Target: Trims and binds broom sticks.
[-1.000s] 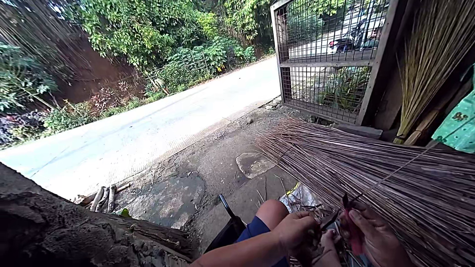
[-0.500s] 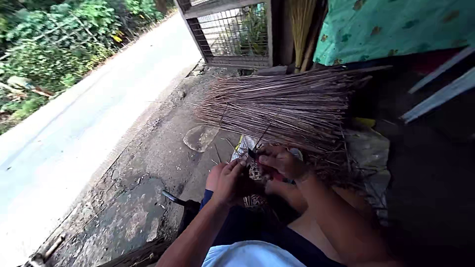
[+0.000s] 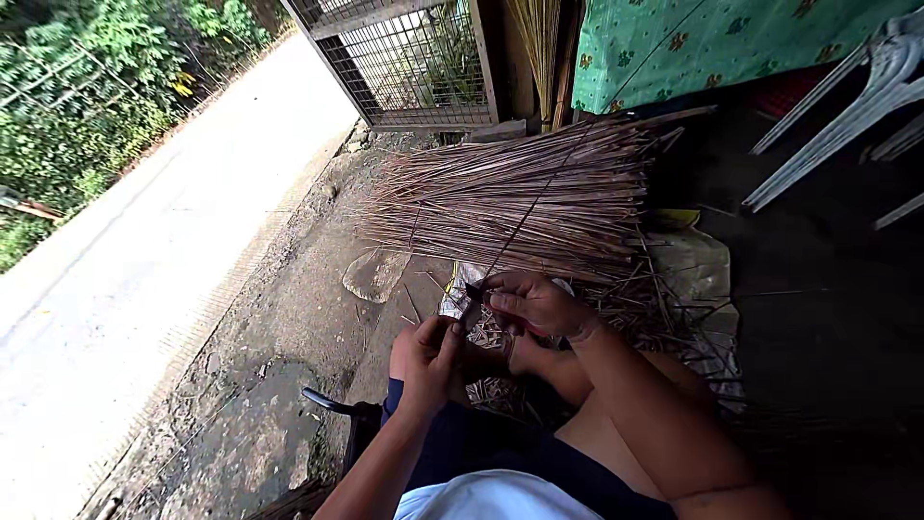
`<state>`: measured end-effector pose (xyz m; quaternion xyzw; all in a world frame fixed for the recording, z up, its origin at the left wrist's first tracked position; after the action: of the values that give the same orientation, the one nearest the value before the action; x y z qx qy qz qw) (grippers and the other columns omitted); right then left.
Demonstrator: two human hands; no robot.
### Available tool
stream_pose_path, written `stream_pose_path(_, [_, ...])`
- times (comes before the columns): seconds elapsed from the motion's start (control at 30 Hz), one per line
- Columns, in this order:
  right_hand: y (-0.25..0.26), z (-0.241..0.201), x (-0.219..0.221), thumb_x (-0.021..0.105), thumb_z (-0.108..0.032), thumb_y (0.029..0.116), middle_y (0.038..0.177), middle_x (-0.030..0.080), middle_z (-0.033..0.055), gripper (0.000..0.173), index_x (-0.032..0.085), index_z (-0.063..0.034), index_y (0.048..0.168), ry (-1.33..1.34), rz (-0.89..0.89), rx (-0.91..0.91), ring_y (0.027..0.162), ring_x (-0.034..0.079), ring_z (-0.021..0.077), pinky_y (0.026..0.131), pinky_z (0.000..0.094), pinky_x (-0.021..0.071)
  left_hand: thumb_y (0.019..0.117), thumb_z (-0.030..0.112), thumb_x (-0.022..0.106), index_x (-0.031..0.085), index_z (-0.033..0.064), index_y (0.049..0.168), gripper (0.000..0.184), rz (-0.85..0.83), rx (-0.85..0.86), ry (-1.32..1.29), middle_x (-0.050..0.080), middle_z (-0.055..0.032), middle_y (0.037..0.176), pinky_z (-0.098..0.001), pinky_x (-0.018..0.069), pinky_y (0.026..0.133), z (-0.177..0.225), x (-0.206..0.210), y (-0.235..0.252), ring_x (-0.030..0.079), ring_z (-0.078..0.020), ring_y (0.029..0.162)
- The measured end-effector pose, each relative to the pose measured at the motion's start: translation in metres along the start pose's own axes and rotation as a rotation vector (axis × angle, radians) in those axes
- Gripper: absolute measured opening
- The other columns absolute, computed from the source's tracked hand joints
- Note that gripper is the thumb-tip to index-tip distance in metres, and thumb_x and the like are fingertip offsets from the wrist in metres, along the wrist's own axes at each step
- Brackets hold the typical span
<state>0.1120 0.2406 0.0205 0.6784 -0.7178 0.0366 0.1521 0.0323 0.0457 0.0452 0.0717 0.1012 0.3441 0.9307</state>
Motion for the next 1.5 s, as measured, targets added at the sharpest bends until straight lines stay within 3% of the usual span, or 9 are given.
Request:
stream_pose_path(0.1, [0.003,0.004,0.0,0.054,-0.017,0.1061,0.075,0.066,0.0048,0.029,0.065,-0.0046,0.13,0.003,0.099,-0.027,0.057,0.059,0.008,0.053,0.0209,0.0517,0.1055,0.012,0.053,0.064,0.0,0.1,0.017,0.011,0.02,0.036,0.062,-0.0002,0.074,-0.0248,0.0542,0.057,-0.002,-0.003,-0.005,0.059,-0.008,0.06])
stream_pose_path(0.33, [0.005,0.009,-0.036,0.045,-0.02,0.1098,0.074,0.065,0.0059,0.03,0.063,-0.0073,0.13,0.134,0.447,0.004,0.053,0.059,0.0105,0.049,0.0236,0.0529,0.1045,0.013,0.055,0.065,0.0004,0.101,0.017,-0.002,0.021,0.088,0.063,-0.0013,0.075,-0.0259,0.0551,0.056,-0.014,-0.019,-0.02,0.06,-0.0096,0.06])
stream_pose_path(0.43, [0.004,0.01,-0.031,0.045,-0.021,0.1093,0.074,0.064,0.0065,0.03,0.061,-0.0084,0.132,0.128,0.373,0.05,0.054,0.059,0.0115,0.049,0.0248,0.0533,0.105,0.013,0.054,0.065,0.0007,0.1,0.017,0.004,-0.055,0.036,0.063,-0.0016,0.075,-0.0266,0.0557,0.056,-0.018,-0.021,-0.022,0.06,-0.0103,0.059])
stream_pose_path(0.57, [0.007,0.017,-0.004,0.053,-0.019,0.1064,0.076,0.068,0.0049,0.031,0.064,-0.0043,0.131,0.092,0.14,0.112,0.056,0.061,0.0093,0.051,0.0222,0.0532,0.1073,0.017,0.044,0.062,0.003,0.099,0.025,0.004,-0.381,-0.382,0.06,-0.0035,0.074,-0.0234,0.0522,0.052,-0.02,-0.018,-0.019,0.056,-0.0085,0.055])
stream_pose_path(0.73, [0.01,0.02,-0.012,0.052,-0.018,0.1064,0.075,0.068,0.005,0.03,0.065,-0.0033,0.129,0.106,0.175,-0.017,0.057,0.061,0.0086,0.053,0.0221,0.0532,0.1065,0.027,0.044,0.064,0.01,0.087,0.032,-0.076,-0.68,-0.783,0.054,0.0035,0.062,-0.0183,0.0479,0.049,-0.018,-0.014,-0.026,0.052,-0.0037,0.048])
stream_pose_path(0.87, [0.009,0.017,-0.021,0.052,-0.018,0.1063,0.075,0.068,0.0073,0.03,0.066,-0.0043,0.129,0.11,0.203,-0.075,0.056,0.061,0.0097,0.053,0.0224,0.0527,0.1038,0.027,0.052,0.064,0.0107,0.086,0.027,-0.192,-0.744,-0.941,0.053,0.0037,0.065,-0.0177,0.0471,0.049,-0.018,-0.016,-0.034,0.052,-0.0038,0.05])
stream_pose_path(1.27, [0.007,0.001,-0.058,0.048,-0.02,0.1081,0.075,0.063,0.0056,0.028,0.066,-0.0123,0.127,0.183,0.429,-0.148,0.053,0.057,0.0097,0.049,0.023,0.0516,0.0981,0.036,0.067,0.067,0.0114,0.084,0.028,-0.18,-0.682,-0.717,0.055,0.0031,0.065,-0.0193,0.0464,0.048,-0.026,-0.051,-0.063,0.052,-0.0042,0.049])
stream_pose_path(1.37, [0.002,0.001,-0.068,0.047,-0.026,0.1084,0.076,0.063,0.0026,0.028,0.065,-0.0137,0.125,0.206,0.565,-0.161,0.054,0.057,0.0087,0.049,0.0229,0.0509,0.0962,0.036,0.067,0.067,0.0132,0.083,0.026,-0.243,-0.705,-0.712,0.055,0.0039,0.065,-0.019,0.045,0.047,-0.026,-0.051,-0.065,0.051,-0.0039,0.049])
stream_pose_path(1.5, [-0.009,-0.004,-0.098,0.038,-0.031,0.1103,0.077,0.062,-0.0061,0.033,0.057,-0.0182,0.135,0.244,0.702,-0.197,0.055,0.056,0.0042,0.05,0.0199,0.0503,0.0992,0.041,0.059,0.067,0.0184,0.086,0.027,-0.429,-0.682,-0.608,0.059,0.0057,0.068,-0.0187,0.0446,0.049,-0.025,-0.045,-0.073,0.052,-0.0027,0.052])
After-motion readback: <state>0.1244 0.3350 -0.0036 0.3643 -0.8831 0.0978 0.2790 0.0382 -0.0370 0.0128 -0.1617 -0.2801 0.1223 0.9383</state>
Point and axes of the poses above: each hand's wrist, its own y-axis towards the middle knuckle, its own x-axis out of the palm, z = x × y, the point moved 3 cm from there along y, towards the middle knuckle
